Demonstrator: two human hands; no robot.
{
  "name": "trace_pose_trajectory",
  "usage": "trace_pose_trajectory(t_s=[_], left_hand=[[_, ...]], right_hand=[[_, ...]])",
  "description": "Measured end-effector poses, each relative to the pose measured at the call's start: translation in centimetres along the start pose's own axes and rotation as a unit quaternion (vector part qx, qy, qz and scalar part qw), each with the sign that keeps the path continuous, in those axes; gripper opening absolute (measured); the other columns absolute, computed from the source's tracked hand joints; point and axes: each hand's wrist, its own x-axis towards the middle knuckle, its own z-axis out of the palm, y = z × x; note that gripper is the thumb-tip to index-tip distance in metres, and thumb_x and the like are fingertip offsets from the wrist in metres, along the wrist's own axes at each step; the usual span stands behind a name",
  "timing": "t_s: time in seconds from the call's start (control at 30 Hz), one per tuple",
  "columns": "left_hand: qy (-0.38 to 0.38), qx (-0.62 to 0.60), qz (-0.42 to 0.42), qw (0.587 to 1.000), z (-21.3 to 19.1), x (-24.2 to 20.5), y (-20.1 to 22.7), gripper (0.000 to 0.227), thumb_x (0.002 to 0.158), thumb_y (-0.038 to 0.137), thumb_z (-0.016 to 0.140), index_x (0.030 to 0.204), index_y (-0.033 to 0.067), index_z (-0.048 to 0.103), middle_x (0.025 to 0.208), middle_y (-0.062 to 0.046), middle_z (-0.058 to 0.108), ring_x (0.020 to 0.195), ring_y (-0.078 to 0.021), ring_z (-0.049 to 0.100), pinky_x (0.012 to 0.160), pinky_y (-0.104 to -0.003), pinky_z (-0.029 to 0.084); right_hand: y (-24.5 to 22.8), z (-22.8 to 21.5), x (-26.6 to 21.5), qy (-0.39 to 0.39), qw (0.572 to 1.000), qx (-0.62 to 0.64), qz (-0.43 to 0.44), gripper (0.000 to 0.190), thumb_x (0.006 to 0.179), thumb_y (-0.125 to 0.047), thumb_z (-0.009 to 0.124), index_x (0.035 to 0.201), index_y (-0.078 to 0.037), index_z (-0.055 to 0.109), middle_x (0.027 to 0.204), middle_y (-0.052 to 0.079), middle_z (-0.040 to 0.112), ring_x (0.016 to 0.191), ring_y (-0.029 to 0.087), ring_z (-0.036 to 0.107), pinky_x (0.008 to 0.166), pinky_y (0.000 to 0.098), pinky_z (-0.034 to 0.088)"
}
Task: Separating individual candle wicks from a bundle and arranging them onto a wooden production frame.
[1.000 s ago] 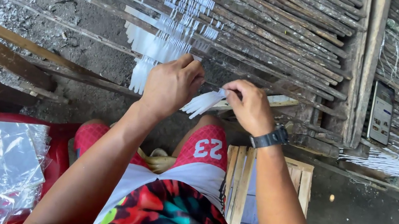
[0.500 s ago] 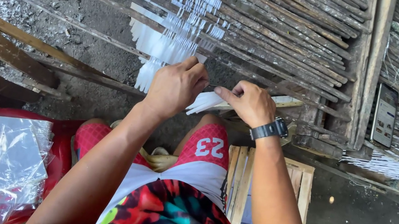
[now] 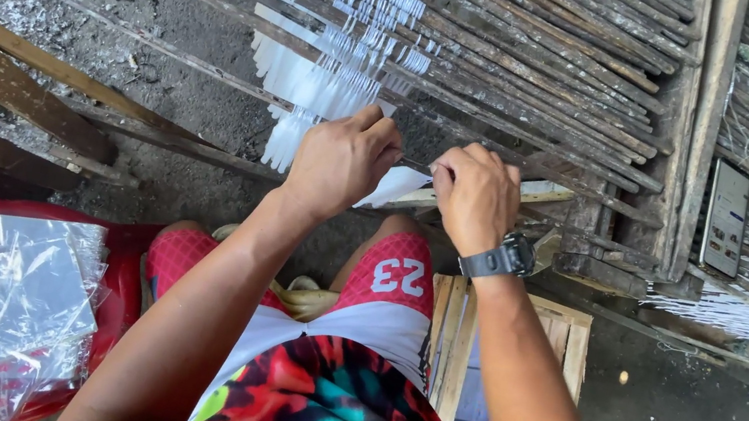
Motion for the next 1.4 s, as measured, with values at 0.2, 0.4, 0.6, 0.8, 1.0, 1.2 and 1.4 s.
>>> trace_pose_trajectory(t_s=[0.2, 0.4, 0.6, 0.8, 1.0, 1.2, 1.4], left_hand=[[0.016, -0.001, 0.017, 1.000, -0.3, 0.2, 0.2, 0.010, 0.078, 0.025, 0.056, 0.076, 0.0159, 0.052, 0.068, 0.001, 0.044, 0.051, -0.0213, 0.055, 0.044, -0.031, 0.044], [0.033, 0.008, 0.028, 0.999, -0.4, 0.0, 0.3, 0.013, 0.081, 0.027, 0.050, 0.078, 0.0139, 0.049, 0.068, -0.001, 0.043, 0.050, -0.0245, 0.054, 0.043, -0.034, 0.043], [0.058, 0.016, 0.029, 0.998, 0.1, 0.2, 0.3, 0.016, 0.083, 0.031, 0.047, 0.077, 0.0163, 0.047, 0.065, 0.001, 0.042, 0.046, -0.0239, 0.053, 0.041, -0.033, 0.044], [0.070, 0.068, 0.102, 0.990, -2.4, 1.3, 1.6, 0.014, 0.087, 0.024, 0.044, 0.075, 0.0157, 0.046, 0.062, -0.001, 0.045, 0.046, -0.0232, 0.055, 0.040, -0.032, 0.043], [0.068, -0.002, 0.169, 0.983, -0.7, 1.5, 0.4, 0.019, 0.092, 0.027, 0.038, 0.082, 0.0142, 0.049, 0.064, -0.002, 0.043, 0.049, -0.0240, 0.054, 0.042, -0.031, 0.044], [0.065, -0.007, 0.179, 0.982, -0.3, 1.6, 0.3, 0.019, 0.091, 0.028, 0.039, 0.084, 0.0150, 0.052, 0.067, 0.000, 0.043, 0.050, -0.0210, 0.053, 0.044, -0.029, 0.044], [0.066, -0.011, 0.183, 0.981, 0.1, 1.4, -0.1, 0.019, 0.091, 0.024, 0.038, 0.088, 0.0127, 0.053, 0.066, -0.001, 0.040, 0.048, -0.0204, 0.051, 0.042, -0.029, 0.043]], right_hand=[[-0.8, -2.0, -0.2, 0.104, 0.969, -0.112, -0.194, 0.010, 0.079, -0.019, 0.055, 0.073, -0.011, 0.053, 0.074, 0.002, 0.049, 0.081, 0.018, 0.050, 0.075, 0.0321, 0.036], [-0.9, -1.5, -1.0, 0.138, 0.983, -0.041, -0.117, 0.009, 0.077, -0.016, 0.058, 0.073, -0.011, 0.052, 0.082, 0.001, 0.047, 0.089, 0.021, 0.049, 0.079, 0.0357, 0.036], [0.1, 1.2, -1.4, 0.171, 0.969, 0.180, -0.005, 0.007, 0.082, -0.014, 0.052, 0.075, -0.011, 0.051, 0.085, -0.001, 0.051, 0.074, 0.025, 0.057, 0.064, 0.0330, 0.044], [0.3, -0.4, -0.8, 0.124, 0.962, 0.242, -0.019, 0.007, 0.081, -0.008, 0.052, 0.075, -0.007, 0.054, 0.081, 0.004, 0.056, 0.073, 0.029, 0.058, 0.061, 0.0351, 0.047], [0.0, -0.4, -0.9, 0.123, 0.960, 0.252, -0.012, 0.009, 0.082, -0.010, 0.053, 0.074, -0.008, 0.055, 0.079, 0.006, 0.058, 0.072, 0.032, 0.058, 0.059, 0.0350, 0.047], [-0.2, -0.4, -0.9, 0.119, 0.964, 0.239, -0.003, 0.008, 0.082, -0.014, 0.054, 0.076, -0.010, 0.057, 0.081, 0.005, 0.060, 0.074, 0.030, 0.059, 0.059, 0.0361, 0.047], [-0.5, -0.6, -0.9, 0.112, 0.959, 0.261, 0.002, 0.009, 0.083, -0.013, 0.052, 0.078, -0.008, 0.057, 0.085, 0.007, 0.062, 0.074, 0.031, 0.059, 0.061, 0.0365, 0.047]])
